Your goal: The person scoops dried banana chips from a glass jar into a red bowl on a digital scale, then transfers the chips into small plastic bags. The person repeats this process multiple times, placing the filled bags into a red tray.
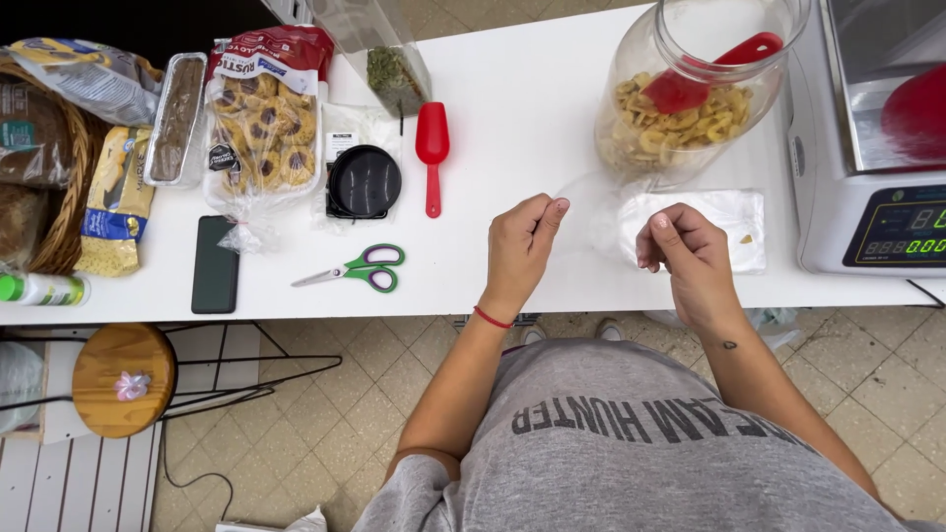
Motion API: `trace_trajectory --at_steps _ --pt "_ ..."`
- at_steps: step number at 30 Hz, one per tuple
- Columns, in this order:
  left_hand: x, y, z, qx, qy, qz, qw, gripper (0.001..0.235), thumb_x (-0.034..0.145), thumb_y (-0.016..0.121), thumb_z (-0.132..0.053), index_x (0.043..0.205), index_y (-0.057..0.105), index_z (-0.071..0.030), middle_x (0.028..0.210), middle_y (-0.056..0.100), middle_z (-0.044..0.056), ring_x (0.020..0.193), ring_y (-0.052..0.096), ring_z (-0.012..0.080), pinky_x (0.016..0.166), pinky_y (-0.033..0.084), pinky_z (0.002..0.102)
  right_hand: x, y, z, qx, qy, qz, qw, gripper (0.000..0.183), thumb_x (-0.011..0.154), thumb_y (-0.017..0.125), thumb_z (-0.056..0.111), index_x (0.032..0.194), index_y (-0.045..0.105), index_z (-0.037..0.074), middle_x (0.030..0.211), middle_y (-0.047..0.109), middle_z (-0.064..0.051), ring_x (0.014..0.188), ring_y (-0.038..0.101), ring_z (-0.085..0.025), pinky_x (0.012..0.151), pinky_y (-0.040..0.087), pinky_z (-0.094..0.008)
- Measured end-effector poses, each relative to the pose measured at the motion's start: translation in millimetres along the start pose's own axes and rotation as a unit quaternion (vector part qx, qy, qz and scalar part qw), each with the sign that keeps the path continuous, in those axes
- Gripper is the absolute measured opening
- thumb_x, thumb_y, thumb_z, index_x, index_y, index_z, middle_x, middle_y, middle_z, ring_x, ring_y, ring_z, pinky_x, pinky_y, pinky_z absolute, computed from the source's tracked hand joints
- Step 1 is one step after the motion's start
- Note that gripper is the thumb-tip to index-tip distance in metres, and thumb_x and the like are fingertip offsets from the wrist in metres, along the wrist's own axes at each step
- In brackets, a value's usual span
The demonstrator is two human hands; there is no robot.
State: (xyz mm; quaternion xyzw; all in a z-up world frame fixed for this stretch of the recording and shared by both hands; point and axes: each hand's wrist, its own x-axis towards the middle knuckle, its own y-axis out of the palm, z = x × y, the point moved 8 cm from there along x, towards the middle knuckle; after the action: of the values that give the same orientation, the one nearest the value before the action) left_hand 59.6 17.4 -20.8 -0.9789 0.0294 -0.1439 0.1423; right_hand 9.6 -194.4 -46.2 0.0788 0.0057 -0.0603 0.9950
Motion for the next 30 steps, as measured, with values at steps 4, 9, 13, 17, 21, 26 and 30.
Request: trace_trajectory --at_steps 4,9,13,17,21,26,30 --pt "0 -4 -7 -0.076 -0.068 0.03 0.994 0.048 0.108 0.054 -0.031 0.063 0.052 -0.015 0.04 0.044 -0.001 0.041 0.043 0.0075 0.046 0.041 0.018 -3 -2 -3 -0.002 0.001 -0.022 1.0 0.027 0.114 0.053 0.019 0.093 0.06 0.004 0.069 0.058 -0.014 0.064 0.059 -0.017 0.06 0.046 -0.025" --pt "-1 -2 -2 -0.33 -0.158 0.114 0.924 0.016 0.093 0.074 -0.007 0.107 0.071 0.001 0.088 0.073 0.014 0.087 0.072 0.0155 0.084 0.06 0.028 -3 -1 -12 0.022 0.013 -0.039 0.999 0.03 0.117 0.048 0.022 0.093 0.058 0.006 0.068 0.057 -0.011 0.064 0.057 -0.016 0.06 0.044 -0.024" --pt "-2 -5 15 -0.3 -0.163 0.093 0.935 0.014 0.092 0.076 -0.007 0.101 0.073 0.003 0.08 0.074 0.014 0.077 0.073 0.0146 0.073 0.061 0.024 -7 9 -11 0.016 0.013 -0.048 0.999 0.031 0.117 0.048 0.021 0.092 0.059 0.005 0.067 0.057 -0.012 0.063 0.057 -0.017 0.06 0.044 -0.023" --pt "-2 -14 16 -0.18 -0.086 0.061 0.978 0.015 0.097 0.072 -0.016 0.088 0.071 -0.004 0.061 0.065 0.007 0.058 0.067 0.0117 0.055 0.053 0.022 -15 17 -18 0.015 0.018 -0.064 0.998 0.031 0.117 0.048 0.02 0.093 0.059 0.005 0.068 0.058 -0.012 0.064 0.058 -0.016 0.06 0.045 -0.023" --pt "-6 -14 18 -0.071 -0.027 0.033 0.997 0.038 0.108 0.054 -0.027 0.074 0.06 -0.011 0.047 0.051 0.001 0.045 0.052 0.0084 0.048 0.045 0.02 -22 29 -25 0.005 0.021 -0.067 0.997 0.032 0.116 0.048 0.02 0.091 0.06 0.004 0.067 0.058 -0.012 0.063 0.058 -0.017 0.059 0.045 -0.024" --pt "-5 -13 32 -0.108 -0.077 0.072 0.989 0.047 0.108 0.053 -0.031 0.065 0.056 -0.014 0.042 0.05 0.003 0.043 0.048 0.0078 0.048 0.044 0.019 -26 27 -22 -0.004 0.01 -0.086 0.996 0.031 0.116 0.048 0.019 0.092 0.06 0.003 0.067 0.058 -0.013 0.063 0.058 -0.017 0.06 0.045 -0.024" --pt "-11 -4 26 -0.262 -0.152 0.123 0.945 0.017 0.102 0.067 -0.02 0.093 0.071 -0.006 0.077 0.073 0.009 0.077 0.071 0.0127 0.073 0.061 0.025 -25 18 -20 -0.011 -0.003 -0.103 0.995 0.03 0.117 0.049 0.018 0.093 0.06 0.004 0.068 0.058 -0.012 0.064 0.058 -0.016 0.06 0.045 -0.023"
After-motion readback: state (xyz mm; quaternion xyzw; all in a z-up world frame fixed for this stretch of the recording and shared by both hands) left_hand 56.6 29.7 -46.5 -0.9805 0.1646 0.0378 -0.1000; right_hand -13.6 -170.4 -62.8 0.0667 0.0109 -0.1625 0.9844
